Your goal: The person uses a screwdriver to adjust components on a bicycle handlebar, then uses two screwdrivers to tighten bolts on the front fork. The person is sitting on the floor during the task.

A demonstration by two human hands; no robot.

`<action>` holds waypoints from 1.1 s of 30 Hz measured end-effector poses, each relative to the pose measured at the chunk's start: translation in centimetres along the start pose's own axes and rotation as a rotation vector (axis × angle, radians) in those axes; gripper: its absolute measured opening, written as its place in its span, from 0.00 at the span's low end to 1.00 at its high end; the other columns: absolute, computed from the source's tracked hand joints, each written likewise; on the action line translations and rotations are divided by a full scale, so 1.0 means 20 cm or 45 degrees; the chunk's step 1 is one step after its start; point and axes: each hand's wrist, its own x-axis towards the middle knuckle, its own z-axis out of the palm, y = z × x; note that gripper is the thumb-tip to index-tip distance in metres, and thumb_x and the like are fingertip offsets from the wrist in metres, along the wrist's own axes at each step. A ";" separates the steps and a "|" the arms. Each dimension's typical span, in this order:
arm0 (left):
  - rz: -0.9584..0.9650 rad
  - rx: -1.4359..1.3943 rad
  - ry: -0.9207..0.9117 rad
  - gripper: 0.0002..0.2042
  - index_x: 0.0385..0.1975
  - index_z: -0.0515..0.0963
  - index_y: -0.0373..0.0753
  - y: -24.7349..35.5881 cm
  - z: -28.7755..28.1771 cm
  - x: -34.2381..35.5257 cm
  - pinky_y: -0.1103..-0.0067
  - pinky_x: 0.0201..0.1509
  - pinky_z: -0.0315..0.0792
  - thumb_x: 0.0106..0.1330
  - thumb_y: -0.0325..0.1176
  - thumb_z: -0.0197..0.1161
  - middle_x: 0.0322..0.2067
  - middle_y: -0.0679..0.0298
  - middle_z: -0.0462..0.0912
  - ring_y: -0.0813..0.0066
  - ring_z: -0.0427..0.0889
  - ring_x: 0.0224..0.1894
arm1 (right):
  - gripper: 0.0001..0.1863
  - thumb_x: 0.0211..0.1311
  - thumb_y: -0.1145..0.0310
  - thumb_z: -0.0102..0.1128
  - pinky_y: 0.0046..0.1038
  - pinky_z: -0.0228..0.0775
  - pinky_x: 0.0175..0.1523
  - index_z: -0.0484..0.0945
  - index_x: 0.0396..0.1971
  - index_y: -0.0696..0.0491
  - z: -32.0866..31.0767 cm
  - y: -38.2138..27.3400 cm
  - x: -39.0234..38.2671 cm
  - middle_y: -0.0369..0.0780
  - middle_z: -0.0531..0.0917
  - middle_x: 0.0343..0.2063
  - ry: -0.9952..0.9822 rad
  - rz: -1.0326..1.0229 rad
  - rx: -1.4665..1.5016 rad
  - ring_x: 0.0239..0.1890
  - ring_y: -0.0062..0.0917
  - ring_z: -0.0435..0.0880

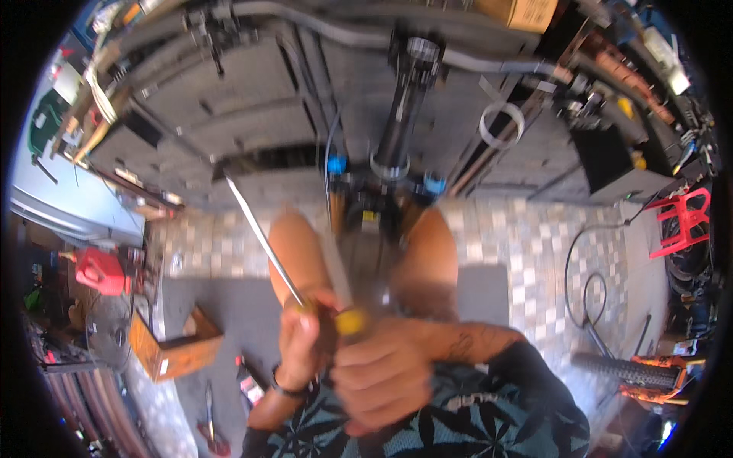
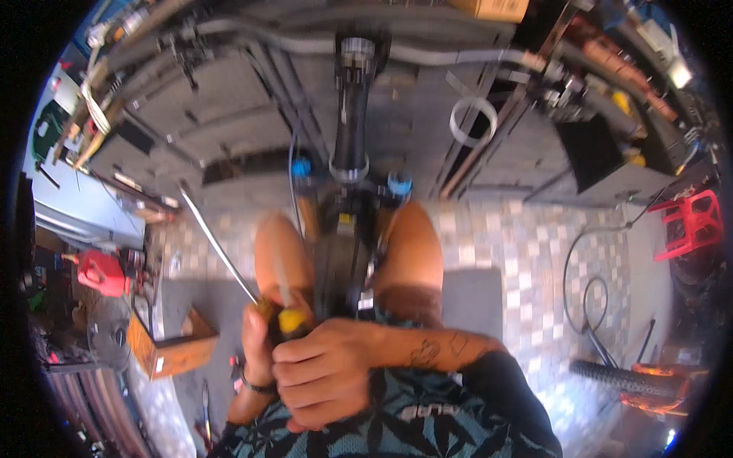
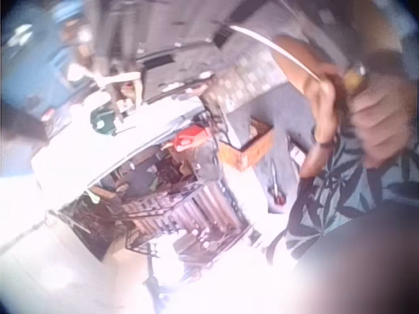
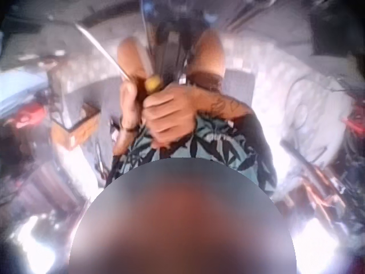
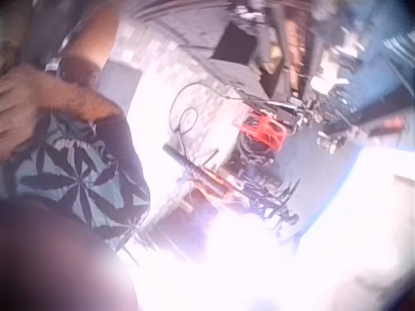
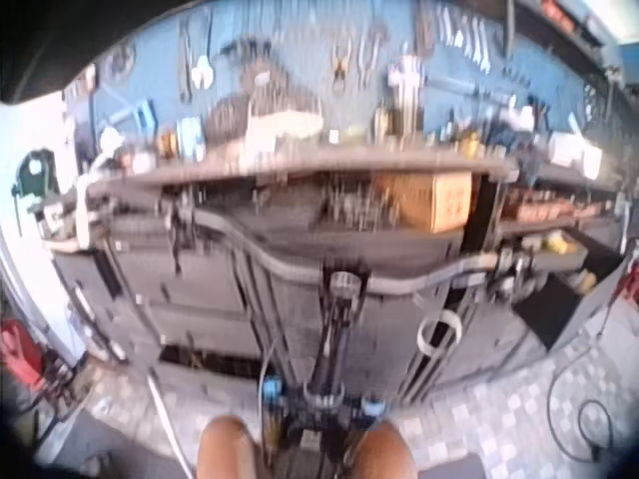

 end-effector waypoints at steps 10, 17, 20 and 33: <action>0.639 0.570 -0.049 0.19 0.48 0.82 0.35 0.58 0.46 0.52 0.81 0.49 0.71 0.80 0.48 0.64 0.38 0.68 0.84 0.81 0.79 0.43 | 0.50 0.68 0.71 0.71 0.49 0.71 0.74 0.50 0.83 0.61 -0.17 0.11 0.29 0.60 0.67 0.73 -0.008 1.126 -0.419 0.74 0.60 0.69; 0.397 0.452 -0.699 0.30 0.58 0.82 0.38 0.90 1.07 1.11 0.73 0.61 0.72 0.80 0.63 0.58 0.50 0.63 0.83 0.75 0.79 0.55 | 0.43 0.55 0.66 0.75 0.39 0.83 0.57 0.67 0.70 0.64 -0.78 0.58 0.71 0.56 0.86 0.54 0.376 1.028 -0.718 0.54 0.41 0.89; 0.616 0.776 -0.668 0.35 0.61 0.82 0.40 1.07 1.21 1.45 0.60 0.69 0.68 0.79 0.69 0.51 0.56 0.55 0.83 0.62 0.78 0.62 | 0.44 0.48 0.54 0.81 0.35 0.85 0.50 0.79 0.61 0.69 -1.15 0.82 0.94 0.46 0.91 0.40 0.443 1.376 -0.703 0.40 0.30 0.91; 1.794 1.879 0.138 0.32 0.65 0.78 0.37 1.04 1.02 1.94 0.54 0.66 0.72 0.76 0.60 0.61 0.57 0.42 0.81 0.44 0.78 0.63 | 0.26 0.56 0.43 0.78 0.41 0.83 0.39 0.93 0.32 0.55 -1.81 1.50 0.95 0.43 0.93 0.30 -0.411 1.530 -1.761 0.32 0.38 0.92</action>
